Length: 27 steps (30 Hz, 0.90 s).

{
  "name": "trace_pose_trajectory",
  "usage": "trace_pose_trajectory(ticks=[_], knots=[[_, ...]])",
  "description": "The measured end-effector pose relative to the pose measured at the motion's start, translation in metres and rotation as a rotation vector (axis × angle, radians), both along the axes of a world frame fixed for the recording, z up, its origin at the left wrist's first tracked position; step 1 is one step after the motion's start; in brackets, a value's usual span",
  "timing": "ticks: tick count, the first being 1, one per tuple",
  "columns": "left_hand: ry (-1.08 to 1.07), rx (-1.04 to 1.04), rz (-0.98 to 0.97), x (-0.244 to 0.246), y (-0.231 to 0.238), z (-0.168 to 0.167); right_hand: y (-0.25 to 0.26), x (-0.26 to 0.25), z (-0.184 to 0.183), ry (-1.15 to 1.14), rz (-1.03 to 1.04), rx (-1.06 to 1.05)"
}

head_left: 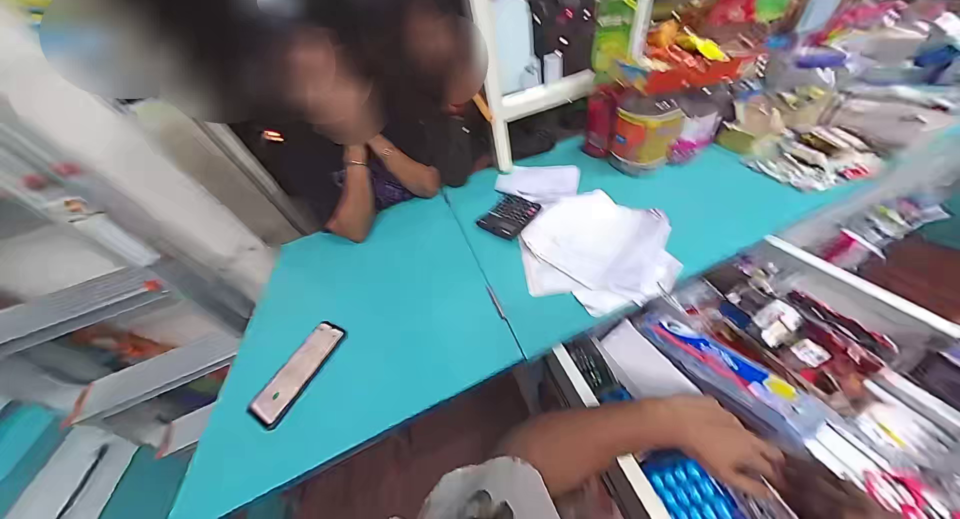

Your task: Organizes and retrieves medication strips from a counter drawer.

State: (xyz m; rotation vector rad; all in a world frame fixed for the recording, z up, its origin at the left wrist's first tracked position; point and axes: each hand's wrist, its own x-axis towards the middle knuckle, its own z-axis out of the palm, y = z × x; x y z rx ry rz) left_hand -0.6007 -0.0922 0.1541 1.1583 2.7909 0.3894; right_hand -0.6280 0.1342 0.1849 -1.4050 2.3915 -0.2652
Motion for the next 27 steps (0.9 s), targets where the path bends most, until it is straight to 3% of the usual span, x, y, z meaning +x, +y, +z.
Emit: trace_pose_trajectory(ticks=[3,7,13,27], knots=[[-0.076,0.059,-0.053,-0.002,-0.002,0.005,0.007,-0.001,-0.009,0.104,-0.005,-0.073],[-0.16,0.006,-0.052,-0.005,0.003,0.002,0.017,0.002,-0.001,-0.037,-0.067,0.172],[-0.247,-0.162,-0.036,-0.012,0.0,0.009,0.012,0.0,0.012,-0.105,-0.065,0.279],[-0.264,-0.191,-0.021,-0.009,0.0,0.018,0.017,0.006,0.005,-0.036,-0.051,0.232]])
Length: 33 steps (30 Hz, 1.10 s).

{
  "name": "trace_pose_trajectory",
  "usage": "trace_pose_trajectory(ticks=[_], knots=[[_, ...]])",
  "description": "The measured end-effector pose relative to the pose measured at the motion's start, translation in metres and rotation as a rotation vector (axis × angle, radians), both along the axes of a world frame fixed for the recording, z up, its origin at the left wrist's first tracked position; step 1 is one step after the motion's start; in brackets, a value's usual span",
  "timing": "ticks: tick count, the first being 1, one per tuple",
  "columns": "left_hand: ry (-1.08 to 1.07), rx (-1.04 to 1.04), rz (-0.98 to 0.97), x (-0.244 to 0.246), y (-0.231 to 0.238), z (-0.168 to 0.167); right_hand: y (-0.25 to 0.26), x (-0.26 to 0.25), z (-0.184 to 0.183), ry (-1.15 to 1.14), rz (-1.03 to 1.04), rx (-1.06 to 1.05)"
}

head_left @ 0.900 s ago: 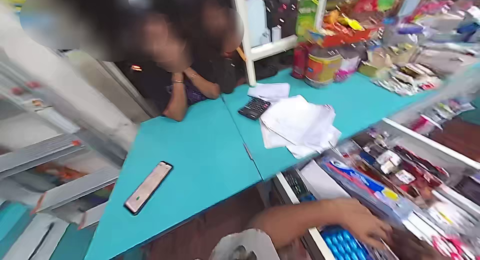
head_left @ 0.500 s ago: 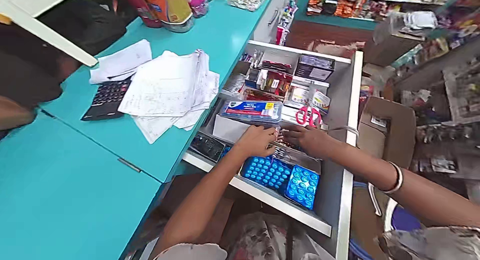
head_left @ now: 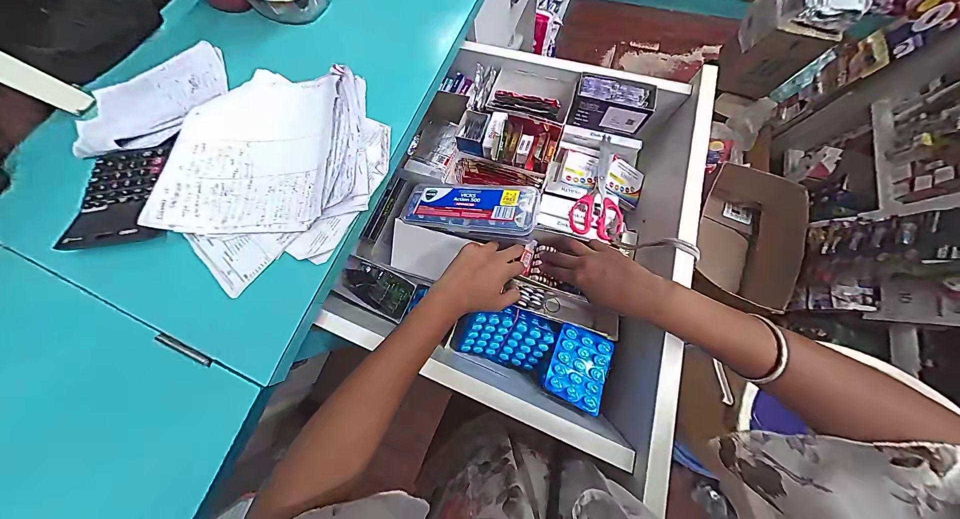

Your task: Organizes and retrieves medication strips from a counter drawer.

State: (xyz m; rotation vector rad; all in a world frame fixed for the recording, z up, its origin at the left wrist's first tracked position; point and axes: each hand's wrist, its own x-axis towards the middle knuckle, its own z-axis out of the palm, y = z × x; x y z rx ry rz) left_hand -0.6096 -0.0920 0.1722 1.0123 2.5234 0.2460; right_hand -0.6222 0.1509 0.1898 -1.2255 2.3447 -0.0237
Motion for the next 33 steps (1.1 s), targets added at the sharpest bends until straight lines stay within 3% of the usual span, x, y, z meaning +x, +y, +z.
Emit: trace_pose_trajectory(ticks=[6,9,14,18,23,33], knots=[[0.026,0.077,-0.025,0.001,-0.004,-0.001,-0.003,0.001,0.003,-0.012,0.017,0.032],[0.032,0.148,0.126,0.004,0.009,0.003,-0.006,-0.006,0.005,-0.026,0.042,-0.005],[-0.183,-0.182,0.371,-0.008,0.055,0.03,-0.009,-0.016,0.006,-0.061,0.079,0.017],[-0.309,-0.247,0.486,-0.016,0.065,0.04,-0.002,-0.02,0.002,-0.061,0.064,-0.062],[-0.312,-0.294,0.581,-0.016,0.079,0.041,0.004,-0.021,-0.008,-0.003,0.087,-0.157],[-0.333,0.167,0.776,-0.007,0.041,0.034,0.008,-0.018,-0.001,0.129,0.108,-0.271]])
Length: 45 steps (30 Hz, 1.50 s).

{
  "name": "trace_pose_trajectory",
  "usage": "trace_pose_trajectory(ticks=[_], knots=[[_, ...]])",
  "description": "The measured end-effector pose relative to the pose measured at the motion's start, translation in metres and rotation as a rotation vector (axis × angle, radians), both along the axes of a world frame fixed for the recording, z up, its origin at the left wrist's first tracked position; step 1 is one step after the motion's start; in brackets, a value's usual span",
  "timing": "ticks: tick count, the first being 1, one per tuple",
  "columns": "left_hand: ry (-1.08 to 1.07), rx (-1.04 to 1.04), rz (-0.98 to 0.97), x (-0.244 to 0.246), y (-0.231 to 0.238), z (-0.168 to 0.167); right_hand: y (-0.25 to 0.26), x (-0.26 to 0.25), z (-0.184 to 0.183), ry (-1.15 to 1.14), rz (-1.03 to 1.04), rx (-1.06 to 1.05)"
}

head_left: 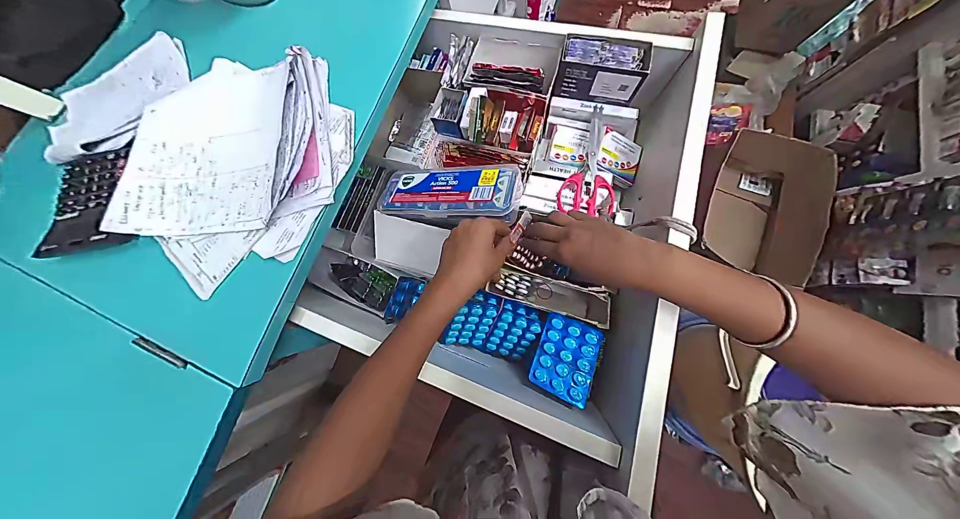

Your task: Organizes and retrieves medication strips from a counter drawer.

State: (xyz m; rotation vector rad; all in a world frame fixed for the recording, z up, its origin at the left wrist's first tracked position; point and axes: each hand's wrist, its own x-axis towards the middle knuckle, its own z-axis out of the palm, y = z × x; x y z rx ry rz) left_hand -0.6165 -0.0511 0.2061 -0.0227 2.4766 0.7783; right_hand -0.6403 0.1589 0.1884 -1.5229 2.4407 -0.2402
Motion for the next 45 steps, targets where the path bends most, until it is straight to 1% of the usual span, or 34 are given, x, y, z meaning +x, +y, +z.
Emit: trace_pose_trajectory(ticks=[4,11,18,27,33,36,38,40,42,45], knots=[[-0.005,0.101,0.088,0.005,-0.006,-0.001,0.0,-0.001,0.0,0.063,0.022,-0.065],[0.021,0.114,0.119,0.009,-0.005,0.01,0.001,0.001,-0.003,0.089,0.03,-0.11],[0.028,0.158,0.079,0.004,-0.012,0.003,0.0,0.0,0.001,0.091,0.049,-0.062],[0.022,0.153,0.064,0.003,-0.013,0.004,0.001,0.001,-0.002,0.101,0.043,-0.078],[0.009,0.187,0.079,0.003,-0.015,0.004,0.002,0.001,-0.003,0.112,0.052,-0.09],[0.058,0.172,0.017,0.006,-0.014,-0.001,0.003,0.0,-0.005,0.11,0.037,-0.091],[0.072,0.085,-0.082,0.015,-0.004,-0.003,0.004,0.002,-0.006,0.078,0.012,-0.094],[0.047,-0.056,-0.182,0.028,0.012,-0.002,0.005,0.003,-0.006,0.022,-0.012,-0.098],[0.041,-0.13,-0.235,0.042,0.023,-0.004,0.005,0.002,-0.007,-0.012,-0.028,-0.138],[0.063,-0.051,-0.227,0.055,0.024,-0.013,0.002,0.001,-0.004,0.009,-0.069,-0.197]])
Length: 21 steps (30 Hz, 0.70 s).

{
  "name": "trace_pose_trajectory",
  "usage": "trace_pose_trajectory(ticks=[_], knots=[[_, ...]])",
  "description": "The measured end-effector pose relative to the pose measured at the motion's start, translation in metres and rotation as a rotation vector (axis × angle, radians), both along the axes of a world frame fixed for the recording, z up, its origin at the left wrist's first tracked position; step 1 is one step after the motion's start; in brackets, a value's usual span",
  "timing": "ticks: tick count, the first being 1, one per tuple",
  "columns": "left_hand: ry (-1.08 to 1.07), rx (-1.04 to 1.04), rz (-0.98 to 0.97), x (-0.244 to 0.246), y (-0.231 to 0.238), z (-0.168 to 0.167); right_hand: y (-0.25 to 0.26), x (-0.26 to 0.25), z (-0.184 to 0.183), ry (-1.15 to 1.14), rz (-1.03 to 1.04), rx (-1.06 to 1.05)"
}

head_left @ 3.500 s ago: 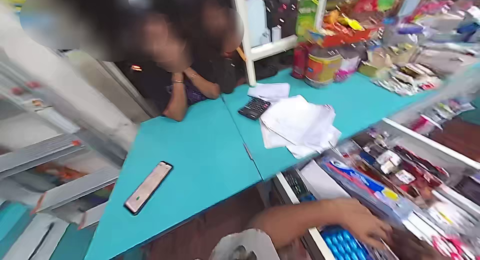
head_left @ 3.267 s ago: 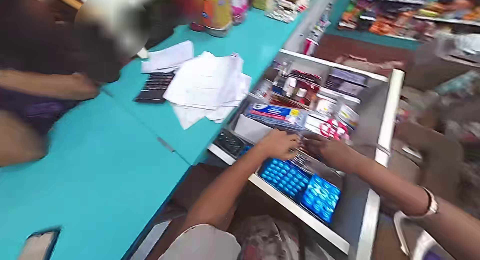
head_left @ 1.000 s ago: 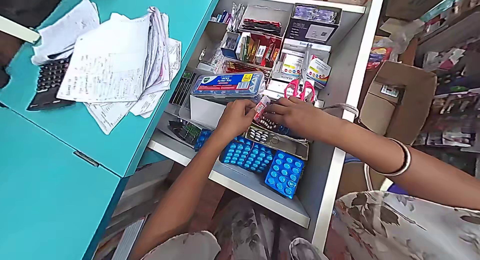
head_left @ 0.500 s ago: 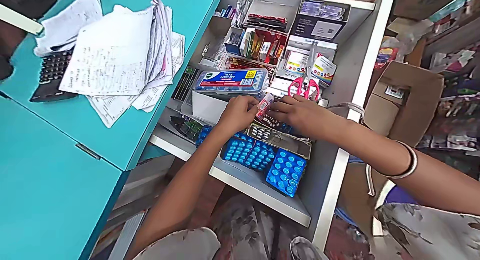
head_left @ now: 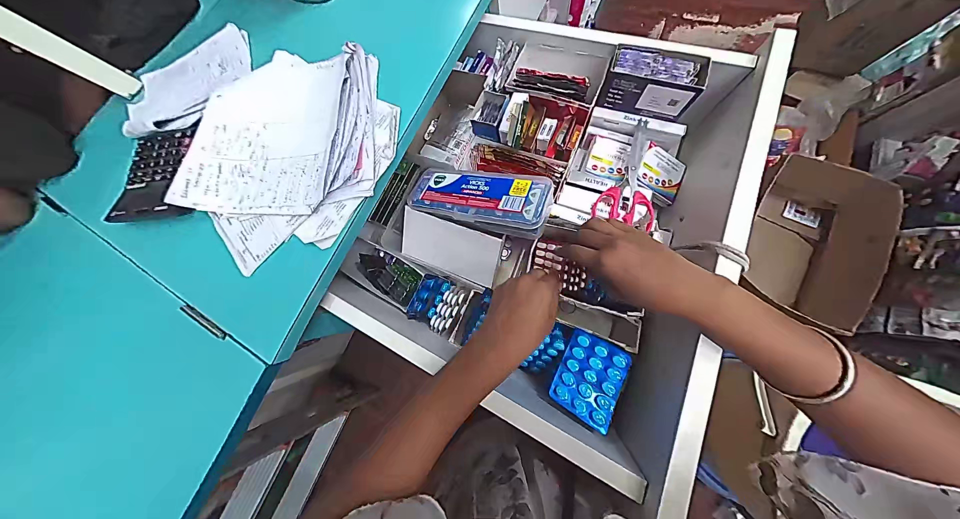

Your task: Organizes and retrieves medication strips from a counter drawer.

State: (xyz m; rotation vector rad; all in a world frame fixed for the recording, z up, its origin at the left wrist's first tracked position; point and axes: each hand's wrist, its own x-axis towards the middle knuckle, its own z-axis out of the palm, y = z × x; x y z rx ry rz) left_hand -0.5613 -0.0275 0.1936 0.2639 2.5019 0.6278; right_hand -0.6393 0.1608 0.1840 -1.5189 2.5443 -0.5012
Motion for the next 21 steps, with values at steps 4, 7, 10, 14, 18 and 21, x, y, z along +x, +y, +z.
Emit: trace_pose_trajectory(ticks=[4,7,10,14,18,21], knots=[[-0.005,0.103,0.01,0.005,-0.005,-0.006,-0.001,-0.005,0.001,-0.033,0.043,0.119],[-0.014,0.107,-0.003,0.006,-0.006,-0.006,-0.007,-0.004,0.008,-0.026,0.074,0.301],[-0.028,0.056,-0.007,0.004,-0.007,-0.001,-0.018,-0.009,0.012,0.034,0.128,0.43],[0.298,0.145,0.08,0.004,-0.022,-0.009,-0.03,-0.035,0.01,0.167,0.34,0.422],[0.79,0.207,0.147,-0.016,-0.049,-0.009,-0.035,-0.051,0.007,0.174,0.452,0.336],[0.679,-0.002,-0.028,-0.052,-0.083,0.004,-0.036,-0.055,0.007,0.126,0.454,0.334]])
